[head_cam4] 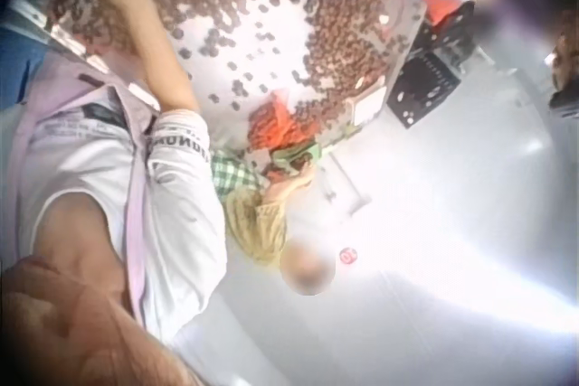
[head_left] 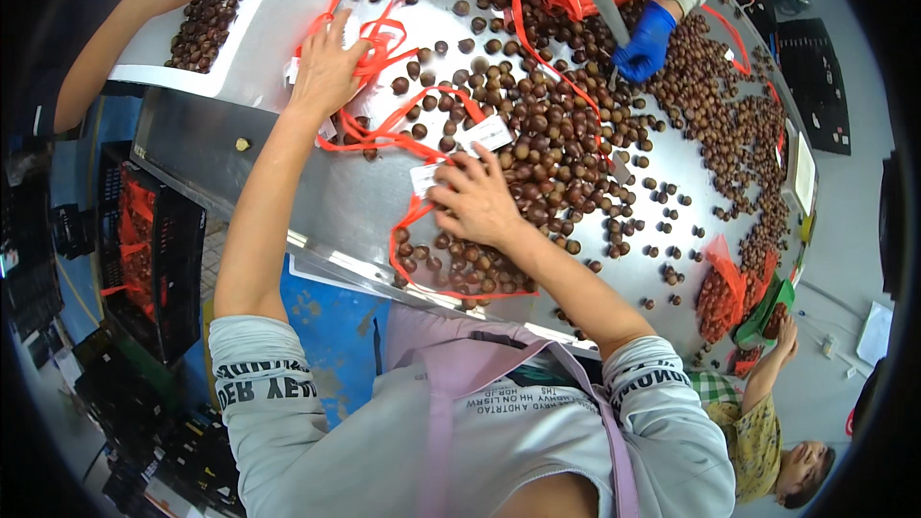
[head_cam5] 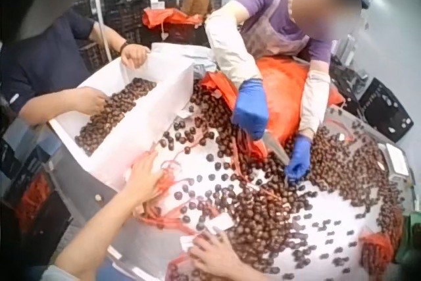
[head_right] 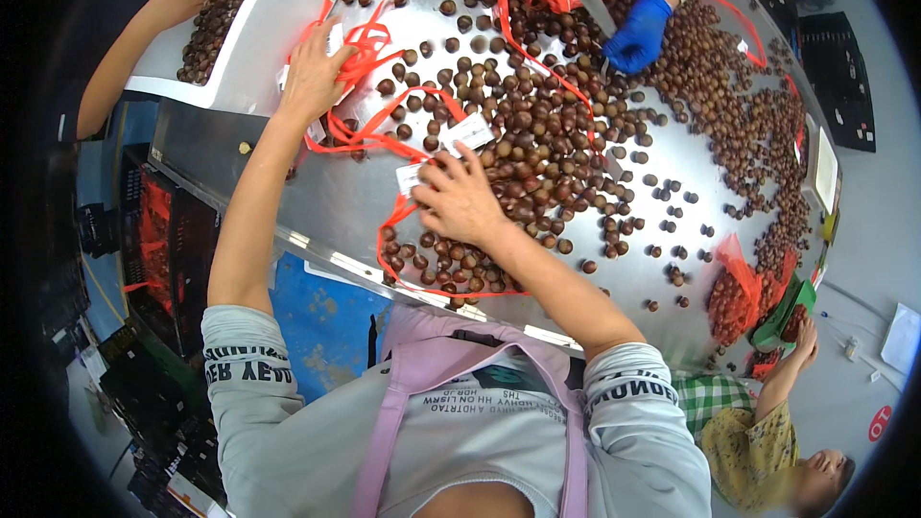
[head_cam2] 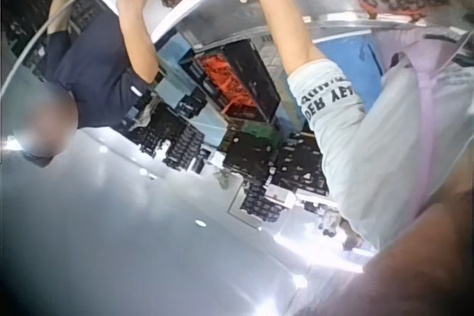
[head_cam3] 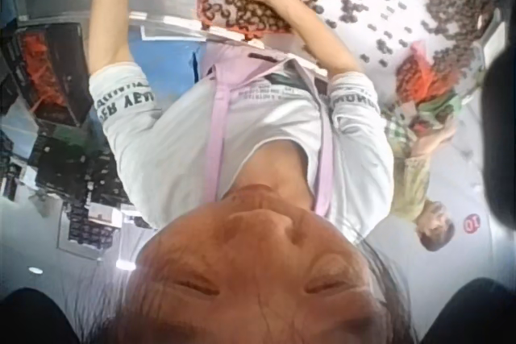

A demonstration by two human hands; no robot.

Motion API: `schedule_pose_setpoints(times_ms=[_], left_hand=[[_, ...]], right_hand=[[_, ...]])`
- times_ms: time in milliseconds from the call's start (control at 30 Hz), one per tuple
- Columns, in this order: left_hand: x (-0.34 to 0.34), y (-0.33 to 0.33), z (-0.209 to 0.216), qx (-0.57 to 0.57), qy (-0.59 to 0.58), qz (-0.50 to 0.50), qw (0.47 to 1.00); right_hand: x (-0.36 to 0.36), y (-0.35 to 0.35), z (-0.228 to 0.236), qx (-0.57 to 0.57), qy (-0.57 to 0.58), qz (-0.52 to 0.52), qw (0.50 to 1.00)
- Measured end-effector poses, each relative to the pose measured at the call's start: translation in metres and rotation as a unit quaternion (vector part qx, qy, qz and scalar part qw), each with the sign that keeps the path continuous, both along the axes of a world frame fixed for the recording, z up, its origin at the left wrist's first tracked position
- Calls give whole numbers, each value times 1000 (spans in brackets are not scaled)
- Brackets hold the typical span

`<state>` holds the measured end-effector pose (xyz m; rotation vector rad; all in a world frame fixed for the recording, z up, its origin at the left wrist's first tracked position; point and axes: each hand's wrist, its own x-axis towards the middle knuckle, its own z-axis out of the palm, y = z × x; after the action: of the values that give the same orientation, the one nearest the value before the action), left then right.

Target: The person scoops chestnuts from a large pile on a metal table into red mesh bags. They then tie the bags closed with red ribbons and place them aside. The person occasionally spreads the chestnuts on the table to access more.

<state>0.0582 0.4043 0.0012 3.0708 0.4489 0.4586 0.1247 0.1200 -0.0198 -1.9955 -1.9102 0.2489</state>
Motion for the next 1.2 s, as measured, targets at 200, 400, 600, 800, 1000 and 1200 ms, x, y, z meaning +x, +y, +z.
schedule_pose_setpoints(times_ms=[200, 400, 600, 800, 1000, 1200], left_hand=[[-21, -23, 7, -11, -1, 63, 998], [-17, -139, 9, -113, -93, -23, 989], [-2, -220, -19, -150, -19, -78, 985], [-12, -211, -44, -119, -19, -101, 988], [-7, -160, -2, -366, -132, 87, 917], [-3, -111, 32, -358, -196, 105, 907]], right_hand=[[36, -67, 3, 21, -40, -95, 994], [40, -104, 23, -5, -51, -183, 982], [25, -112, 19, 10, -66, -220, 973], [11, -118, 34, 106, -18, -277, 955], [-25, -128, 32, 59, 229, -238, 942], [-57, -109, 16, -26, 102, -150, 983]])
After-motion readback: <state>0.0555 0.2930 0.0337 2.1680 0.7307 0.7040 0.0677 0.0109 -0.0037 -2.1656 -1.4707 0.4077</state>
